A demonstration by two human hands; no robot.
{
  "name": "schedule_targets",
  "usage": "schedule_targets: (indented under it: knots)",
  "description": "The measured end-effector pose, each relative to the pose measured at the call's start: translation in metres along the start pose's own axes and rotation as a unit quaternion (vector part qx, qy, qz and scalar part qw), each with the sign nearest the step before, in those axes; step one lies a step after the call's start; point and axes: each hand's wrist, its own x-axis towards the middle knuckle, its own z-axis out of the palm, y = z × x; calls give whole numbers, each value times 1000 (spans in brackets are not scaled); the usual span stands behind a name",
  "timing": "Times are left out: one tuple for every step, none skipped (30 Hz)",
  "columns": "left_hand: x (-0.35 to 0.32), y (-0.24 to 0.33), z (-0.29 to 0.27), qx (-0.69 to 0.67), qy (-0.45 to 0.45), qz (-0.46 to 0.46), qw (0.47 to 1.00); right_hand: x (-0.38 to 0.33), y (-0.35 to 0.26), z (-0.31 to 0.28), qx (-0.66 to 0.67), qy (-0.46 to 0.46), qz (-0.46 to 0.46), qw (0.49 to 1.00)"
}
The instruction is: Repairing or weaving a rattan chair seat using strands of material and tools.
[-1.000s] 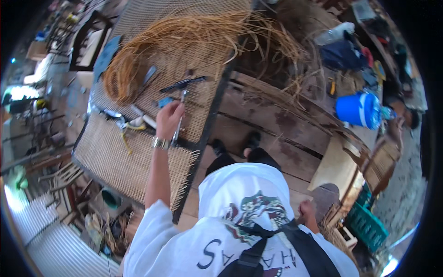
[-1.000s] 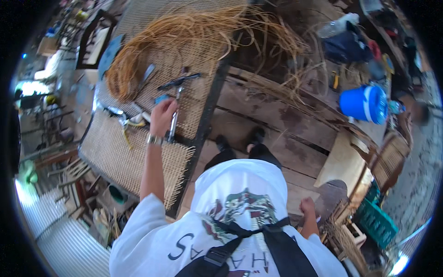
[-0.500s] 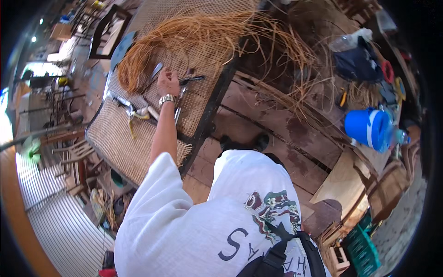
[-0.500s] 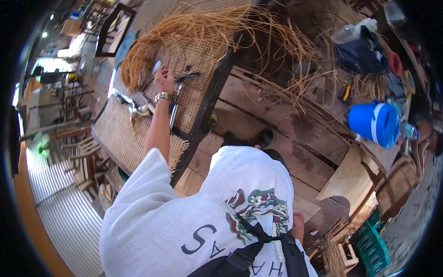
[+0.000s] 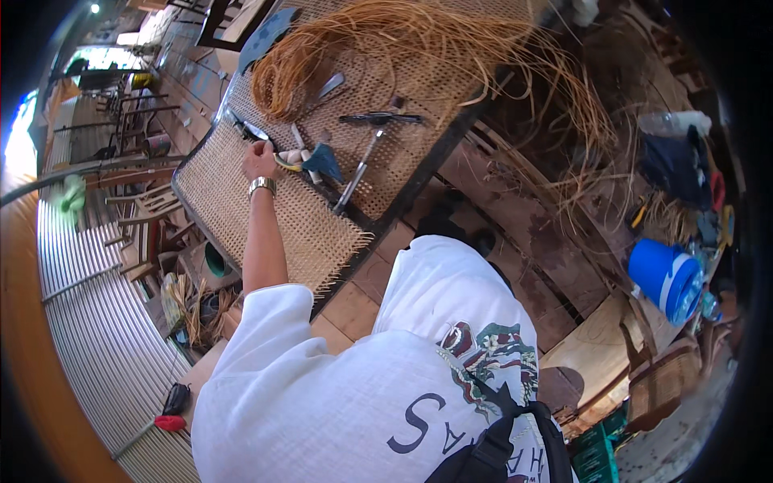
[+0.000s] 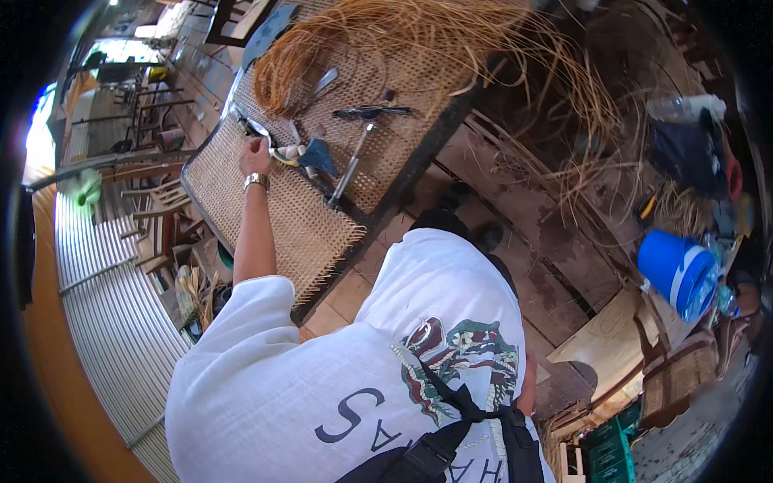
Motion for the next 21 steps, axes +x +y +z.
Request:
schedule_targets:
  knots:
    - [6, -20, -3, 3, 7, -8, 1000, 8, -12, 3, -7, -1, -14, 1000]
    - [9, -47, -3, -20, -5, -33, 999, 15, -21, 4, -16, -3, -28, 999]
    - [14, -72, -6, -43, -16, -58, 997, 23, -31, 5, -24, -5, -42, 999]
    - [3, -66, -17, -16, -10, -48, 999, 29, -37, 6, -32, -3, -52, 998]
    - [5, -80, -15, -16, -7, -57, 998, 35, -44, 6, -40, -1, -64, 997]
    - [7, -96, -12, 31, -12, -57, 998, 41, -51, 7, -48, 0, -75, 996]
    - [7, -104, -15, 78, -17, -57, 995, 47, -57, 7, -55, 0, -87, 995]
    - [5, -111, -19, 53, -15, -84, 995, 53, -64, 9, -62, 0, -98, 993]
    - [5, -111, -21, 53, -12, -92, 994, 57, -74, 8, -68, 2, -110, 992]
    - [6, -111, -23, 31, -11, -105, 994, 61, -84, 10, -73, 4, -122, 990]
    - [10, -114, -25, 9, -10, -118, 993, 63, -94, 13, -77, 5, -133, 988]
    - [19, -130, -30, 30, 10, -125, 992, 74, -98, 18, -83, -2, -147, 986]
    - [29, -129, -30, 33, 11, -130, 991, 76, -100, 19, -87, -2, -155, 984]
    - [35, -122, -18, 35, -7, -126, 991, 85, -77, 10, -94, 7, -156, 983]
    - [45, -115, -5, 37, -28, -118, 992, 96, -58, 6, -99, 17, -155, 983]
    - [60, -103, 8, 35, -35, -113, 992, 92, -57, 8, -96, 23, -149, 984]
    - [74, -95, 13, 80, -67, -118, 987, 87, -73, 9, -63, 10, -134, 989]
    - [84, -86, 26, 121, -105, -118, 980, 81, -84, 8, -28, 4, -115, 993]
    - [95, -79, 33, 150, -102, -110, 977, 55, -128, 12, -21, 15, -113, 993]
    - [110, -78, 38, 177, -100, -97, 974, 24, -177, 13, -19, -13, -116, 993]
    - [128, -85, 109, 176, -214, -121, 953, -31, -210, 8, -14, 19, -87, 996]
